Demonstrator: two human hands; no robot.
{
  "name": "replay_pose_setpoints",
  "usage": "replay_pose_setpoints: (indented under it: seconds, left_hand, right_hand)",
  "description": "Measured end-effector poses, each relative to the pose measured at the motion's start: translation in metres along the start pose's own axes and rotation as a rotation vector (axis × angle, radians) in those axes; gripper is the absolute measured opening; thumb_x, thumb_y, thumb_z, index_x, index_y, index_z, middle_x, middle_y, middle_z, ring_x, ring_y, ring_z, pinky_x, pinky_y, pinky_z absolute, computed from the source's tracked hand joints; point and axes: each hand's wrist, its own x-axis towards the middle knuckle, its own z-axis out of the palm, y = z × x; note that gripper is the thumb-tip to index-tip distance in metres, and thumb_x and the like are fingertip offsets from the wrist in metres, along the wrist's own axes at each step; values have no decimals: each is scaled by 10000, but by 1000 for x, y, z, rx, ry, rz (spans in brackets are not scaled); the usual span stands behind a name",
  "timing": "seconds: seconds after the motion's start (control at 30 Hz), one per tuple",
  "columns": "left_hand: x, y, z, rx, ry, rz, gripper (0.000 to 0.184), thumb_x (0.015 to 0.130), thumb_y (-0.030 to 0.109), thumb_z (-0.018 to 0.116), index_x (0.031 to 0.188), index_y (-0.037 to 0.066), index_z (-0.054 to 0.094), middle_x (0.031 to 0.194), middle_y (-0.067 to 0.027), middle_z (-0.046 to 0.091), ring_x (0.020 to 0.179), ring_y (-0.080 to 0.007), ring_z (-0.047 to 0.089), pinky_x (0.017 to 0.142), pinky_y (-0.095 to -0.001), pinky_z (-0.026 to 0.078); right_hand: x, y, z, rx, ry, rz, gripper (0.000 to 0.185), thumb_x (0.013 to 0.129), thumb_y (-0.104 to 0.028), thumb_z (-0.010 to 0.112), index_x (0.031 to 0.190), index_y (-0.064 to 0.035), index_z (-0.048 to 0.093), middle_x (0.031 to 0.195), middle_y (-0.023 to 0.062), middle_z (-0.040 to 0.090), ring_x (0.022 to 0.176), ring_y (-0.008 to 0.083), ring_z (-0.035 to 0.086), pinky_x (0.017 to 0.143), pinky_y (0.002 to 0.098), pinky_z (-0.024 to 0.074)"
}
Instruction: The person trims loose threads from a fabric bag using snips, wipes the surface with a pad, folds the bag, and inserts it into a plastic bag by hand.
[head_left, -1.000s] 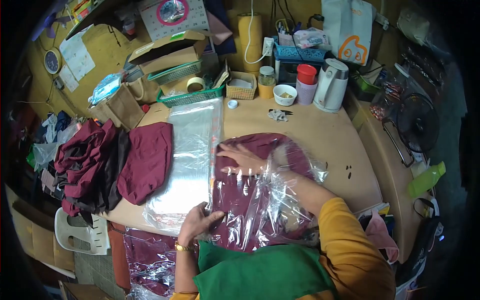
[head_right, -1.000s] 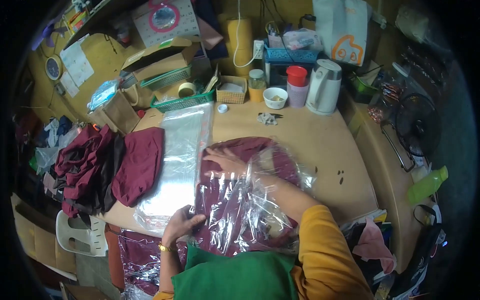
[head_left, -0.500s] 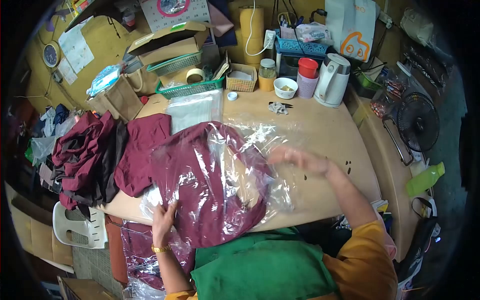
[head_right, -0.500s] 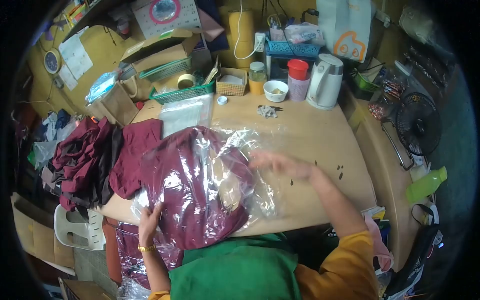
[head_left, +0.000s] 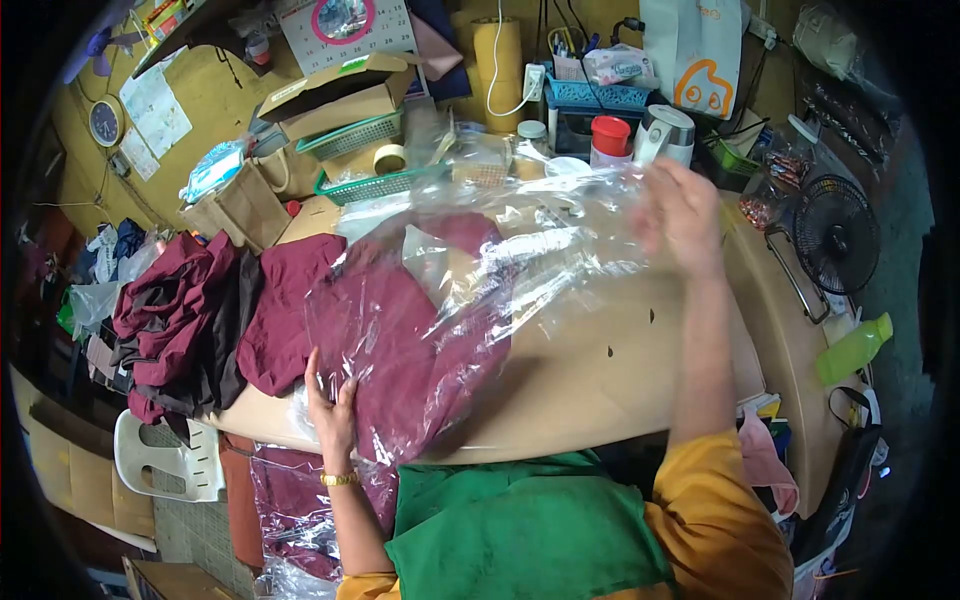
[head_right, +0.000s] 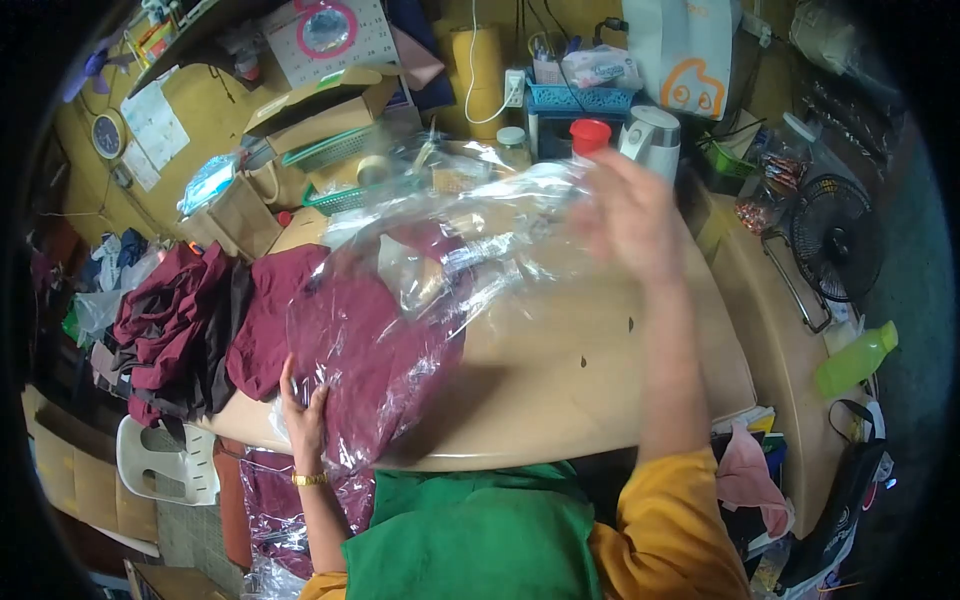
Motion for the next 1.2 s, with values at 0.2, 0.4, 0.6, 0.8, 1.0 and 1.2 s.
replay_pose_setpoints:
  seconds: [0.2, 0.4, 0.6, 0.8, 1.0, 1.2]
  left_hand:
    - [-26, -33, -12, 130, -186, -47, 790, 798, 105, 764, 1461, 22, 342, 1423, -217, 451, 1305, -305, 446, 1099, -366, 337]
    - [-1, 41, -29, 733, -209, 93, 819, 821, 336, 737, 1473, 65, 321, 1373, -264, 451, 1287, -453, 426, 1047, -492, 382]
    - [6, -7, 82, 941, -310, 133, 768, 912, 560, 528, 1522, 161, 285, 1584, -169, 214, 1470, -388, 139, 1126, -654, 99]
    - [2, -16, 89, 988, -231, 154, 746, 907, 564, 510, 1513, 172, 323, 1583, -140, 238, 1466, -362, 176, 1141, -631, 93]
    - [2, -19, 90, 990, -207, 167, 740, 907, 571, 505, 1508, 174, 334, 1575, -148, 252, 1468, -364, 168, 1142, -631, 96]
    - [2, -20, 89, 962, -208, 157, 728, 914, 576, 490, 1504, 176, 340, 1573, -150, 254, 1467, -365, 169, 1139, -638, 92]
  right_hand:
    - [-89, 162, -123, -496, -370, 710, 266, 943, -227, 574, 886, 30, 608, 570, 68, 601, 418, 138, 542, 399, 275, 427]
    - [-58, 212, -155, -189, -6, 664, 498, 902, -366, 611, 1201, 31, 575, 990, 81, 672, 844, 158, 615, 729, 316, 491]
    - [-3, 219, 9, -378, -365, 152, 729, 812, -180, 724, 1440, -76, 368, 1132, 78, 571, 811, 95, 541, 631, 244, 466]
    - [55, 264, -78, -174, 111, 444, 442, 863, -254, 694, 1222, -61, 522, 784, 34, 604, 580, 101, 556, 481, 236, 427]
    - [-42, 153, -54, 53, -138, 959, 650, 915, -411, 647, 1400, -77, 371, 801, 34, 577, 560, 121, 551, 513, 219, 451]
    - [-85, 234, -91, 367, -64, 553, 343, 896, -115, 664, 1188, -81, 489, 755, 31, 567, 543, 75, 487, 472, 210, 378]
